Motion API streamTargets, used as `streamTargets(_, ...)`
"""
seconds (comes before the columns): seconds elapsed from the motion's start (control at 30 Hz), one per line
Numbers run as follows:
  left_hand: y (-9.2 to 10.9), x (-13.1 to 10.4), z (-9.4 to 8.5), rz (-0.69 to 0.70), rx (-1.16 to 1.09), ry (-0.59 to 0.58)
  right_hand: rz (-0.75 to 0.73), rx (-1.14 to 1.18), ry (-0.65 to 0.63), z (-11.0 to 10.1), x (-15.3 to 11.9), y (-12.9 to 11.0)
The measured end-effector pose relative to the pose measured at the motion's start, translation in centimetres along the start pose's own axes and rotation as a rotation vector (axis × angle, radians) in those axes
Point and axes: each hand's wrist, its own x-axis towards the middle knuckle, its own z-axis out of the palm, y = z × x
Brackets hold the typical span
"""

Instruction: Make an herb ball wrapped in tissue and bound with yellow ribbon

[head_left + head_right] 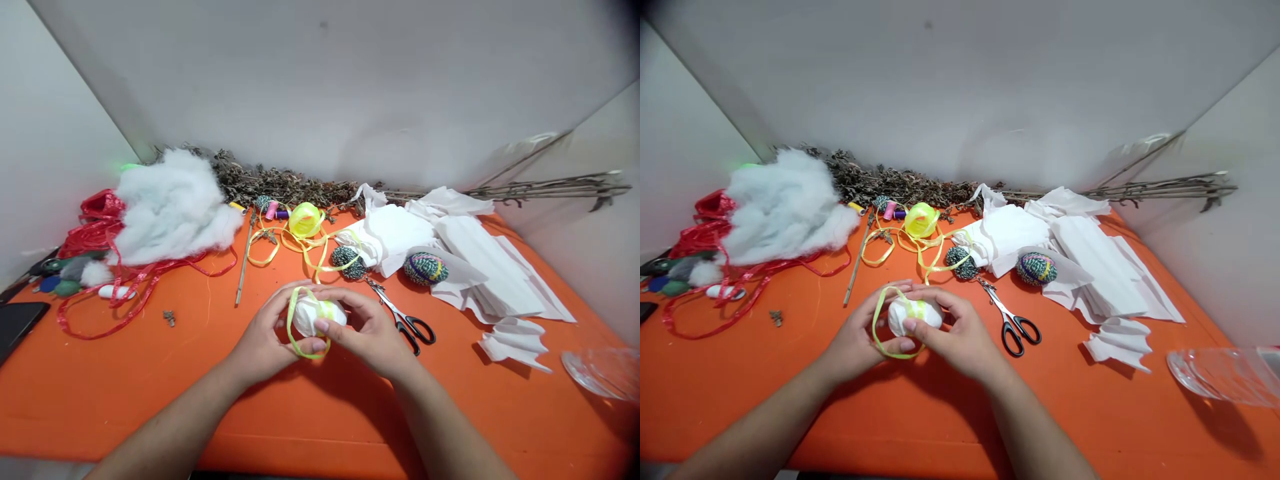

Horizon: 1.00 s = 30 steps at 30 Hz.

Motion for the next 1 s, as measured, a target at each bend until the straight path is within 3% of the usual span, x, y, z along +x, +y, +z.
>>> streamTargets(0.13, -0.4, 0.0, -0.1, -0.14, -0.201, -0.07, -0.062, -0.102, -0.026, -0.1, 0.0, 0.2)
streamTargets(0.23, -0.7, 0.1, -0.2, -0.159, -0.254, -0.109, -0.086, -0.169, -0.048, -0.3, 0.0, 0.2)
streamTargets(0.63, -1.2, 0.3, 0.0, 0.015, -0.006, -0.077, -0.148, -0.236, -0.135, 0.3, -0.3, -0.4)
streamTargets(0.77, -1.0, 0.4, -0.2, 0.073, 0.001, 0.049, -0.125, -0.437, -0.092, -0.1, -0.5, -0.3)
streamTargets(0.9, -0.6, 0.6, -0.9, 0.148, 0.042, 0.236, -0.198, -0.68, -0.215, -0.3, -0.5, 0.3)
streamTargets(1.0, -0.6, 1.0, -1.3, 0.168, 0.029, 0.3, -0.247, -0.801, -0.215, -0.1, -0.3, 0.7)
